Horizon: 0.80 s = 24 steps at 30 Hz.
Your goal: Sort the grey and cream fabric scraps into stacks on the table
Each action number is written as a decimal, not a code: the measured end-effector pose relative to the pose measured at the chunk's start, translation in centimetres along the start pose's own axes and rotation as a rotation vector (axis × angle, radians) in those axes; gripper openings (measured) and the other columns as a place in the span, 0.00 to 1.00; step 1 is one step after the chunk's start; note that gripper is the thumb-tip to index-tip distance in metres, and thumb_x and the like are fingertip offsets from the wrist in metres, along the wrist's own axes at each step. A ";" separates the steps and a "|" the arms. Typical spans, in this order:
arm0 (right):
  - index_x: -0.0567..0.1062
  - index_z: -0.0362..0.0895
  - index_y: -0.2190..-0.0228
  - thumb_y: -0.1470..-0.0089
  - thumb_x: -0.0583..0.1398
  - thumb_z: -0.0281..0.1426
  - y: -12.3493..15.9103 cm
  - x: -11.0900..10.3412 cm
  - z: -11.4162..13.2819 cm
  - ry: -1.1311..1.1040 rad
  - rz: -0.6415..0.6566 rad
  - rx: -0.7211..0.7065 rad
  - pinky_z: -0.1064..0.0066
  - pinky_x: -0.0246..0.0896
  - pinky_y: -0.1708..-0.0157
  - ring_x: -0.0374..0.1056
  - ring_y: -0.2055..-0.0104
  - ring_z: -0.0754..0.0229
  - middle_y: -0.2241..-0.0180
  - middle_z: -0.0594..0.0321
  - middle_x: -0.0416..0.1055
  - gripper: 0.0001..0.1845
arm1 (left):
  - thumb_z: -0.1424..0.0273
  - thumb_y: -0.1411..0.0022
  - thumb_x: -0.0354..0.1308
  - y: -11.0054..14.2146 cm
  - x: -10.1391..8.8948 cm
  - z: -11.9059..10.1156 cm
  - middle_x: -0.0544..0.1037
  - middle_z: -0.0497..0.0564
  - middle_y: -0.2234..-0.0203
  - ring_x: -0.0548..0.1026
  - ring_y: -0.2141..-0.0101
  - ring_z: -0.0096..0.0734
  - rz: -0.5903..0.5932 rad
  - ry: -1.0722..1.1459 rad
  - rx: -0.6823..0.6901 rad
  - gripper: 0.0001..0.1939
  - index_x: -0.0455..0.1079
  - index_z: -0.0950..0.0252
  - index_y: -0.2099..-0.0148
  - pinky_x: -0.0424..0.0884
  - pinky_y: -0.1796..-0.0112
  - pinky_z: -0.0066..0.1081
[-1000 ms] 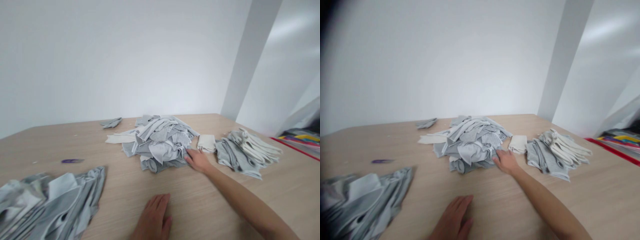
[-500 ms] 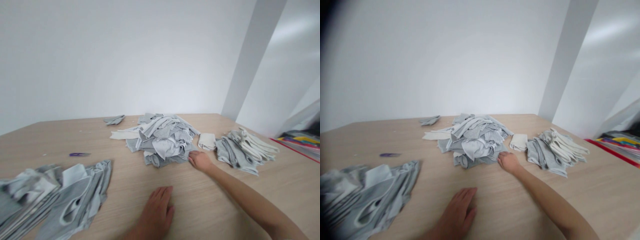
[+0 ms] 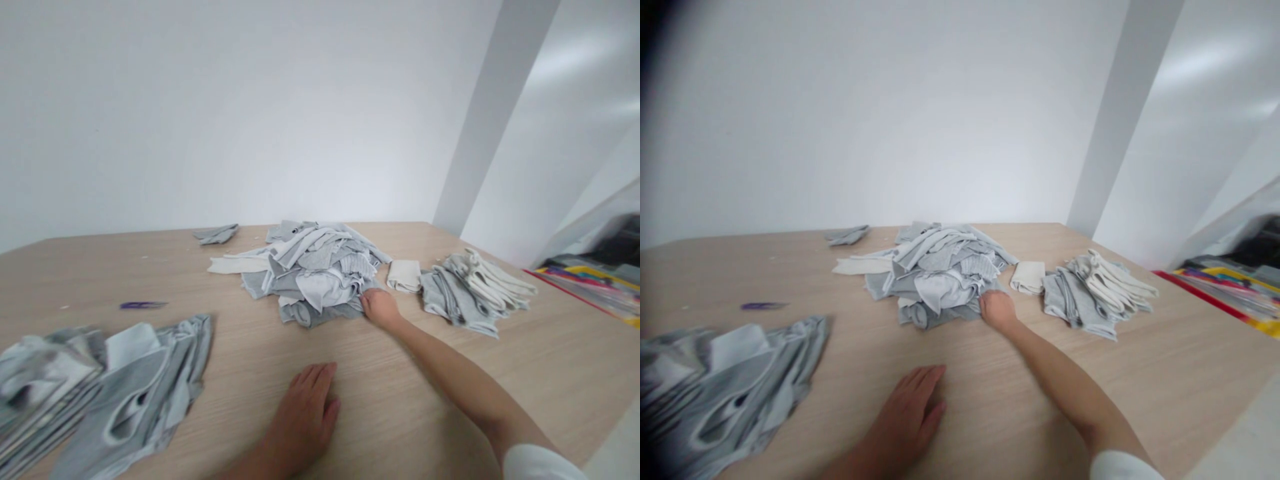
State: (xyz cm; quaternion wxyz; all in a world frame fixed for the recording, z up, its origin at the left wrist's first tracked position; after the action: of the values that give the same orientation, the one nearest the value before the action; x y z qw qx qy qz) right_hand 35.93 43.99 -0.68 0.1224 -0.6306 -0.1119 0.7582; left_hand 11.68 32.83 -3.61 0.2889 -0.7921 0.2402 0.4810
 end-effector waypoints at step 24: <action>0.57 0.46 0.80 0.47 0.52 0.27 12.1 -5.2 10.5 -0.689 -0.204 -0.695 0.71 0.52 0.74 0.57 0.74 0.63 0.79 0.65 0.59 0.12 | 0.65 0.35 0.51 0.6 -1.0 0.1 0.66 0.65 0.45 0.66 0.45 0.47 -0.384 -0.043 0.159 0.35 0.42 0.70 0.32 0.66 0.47 0.44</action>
State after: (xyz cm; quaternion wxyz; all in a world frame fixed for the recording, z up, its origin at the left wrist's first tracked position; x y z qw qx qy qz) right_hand 25.96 30.66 2.09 -0.0657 -0.3327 -0.4530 0.8245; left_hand 10.80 32.59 -2.86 0.4422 -0.7875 0.1158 0.4135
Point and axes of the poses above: each hand's wrist, its own y-axis away from the middle knuckle, its own x-axis out of the palm, z = x × y, the point moved 4 cm from there along -y, towards the middle knuckle
